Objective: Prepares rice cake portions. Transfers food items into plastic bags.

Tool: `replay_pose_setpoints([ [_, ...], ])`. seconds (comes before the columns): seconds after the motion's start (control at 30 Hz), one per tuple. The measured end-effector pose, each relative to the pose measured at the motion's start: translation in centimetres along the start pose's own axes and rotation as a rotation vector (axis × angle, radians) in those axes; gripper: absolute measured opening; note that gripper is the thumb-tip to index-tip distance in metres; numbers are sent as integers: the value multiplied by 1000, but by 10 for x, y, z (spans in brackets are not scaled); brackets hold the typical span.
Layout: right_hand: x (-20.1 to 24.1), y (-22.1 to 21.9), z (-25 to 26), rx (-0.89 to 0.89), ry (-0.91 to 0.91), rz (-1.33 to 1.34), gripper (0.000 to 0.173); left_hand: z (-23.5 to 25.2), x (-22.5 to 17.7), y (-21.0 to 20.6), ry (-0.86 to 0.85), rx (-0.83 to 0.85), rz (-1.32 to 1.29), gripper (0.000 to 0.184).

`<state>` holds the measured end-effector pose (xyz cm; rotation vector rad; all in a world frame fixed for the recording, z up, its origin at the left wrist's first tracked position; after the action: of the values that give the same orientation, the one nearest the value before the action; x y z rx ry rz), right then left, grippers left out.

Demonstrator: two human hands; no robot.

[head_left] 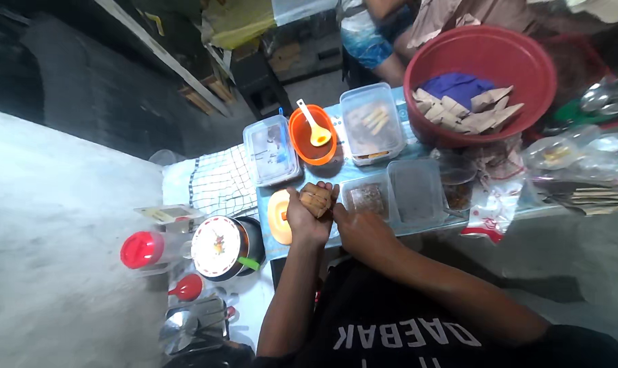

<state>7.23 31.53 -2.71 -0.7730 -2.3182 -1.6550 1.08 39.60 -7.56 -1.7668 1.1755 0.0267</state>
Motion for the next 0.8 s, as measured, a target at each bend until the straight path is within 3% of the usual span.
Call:
replay_pose_setpoints([
  [0.1, 5, 5, -5, 38, -4, 4, 18, 6, -15, -2, -130, 43, 115, 66],
  [0.27, 7, 9, -9, -59, 39, -15, 17, -10, -31, -26, -336, 244, 336, 81],
  [0.37, 1, 4, -5, -120, 52, -14, 14, -14, -27, -27, -360, 237, 321, 82],
  [0.57, -9, -18, 4, -45, 86, 47, 26, -7, -12, -7, -268, 94, 141, 74],
  [0.8, 3, 1, 6, 9, 78, 61, 26, -17, -38, -38, -432, 246, 238, 79],
])
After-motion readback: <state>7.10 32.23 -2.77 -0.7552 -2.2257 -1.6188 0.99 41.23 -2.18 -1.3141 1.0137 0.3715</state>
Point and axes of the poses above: each hand's wrist, its own z-axis towards the middle knuckle, its own y-axis out of the back of the hand, x = y × z, the point moved 9 cm from there along z, towards the middle knuckle, and after that the axes turned 9 degrees about x, right-handed, at the moved point
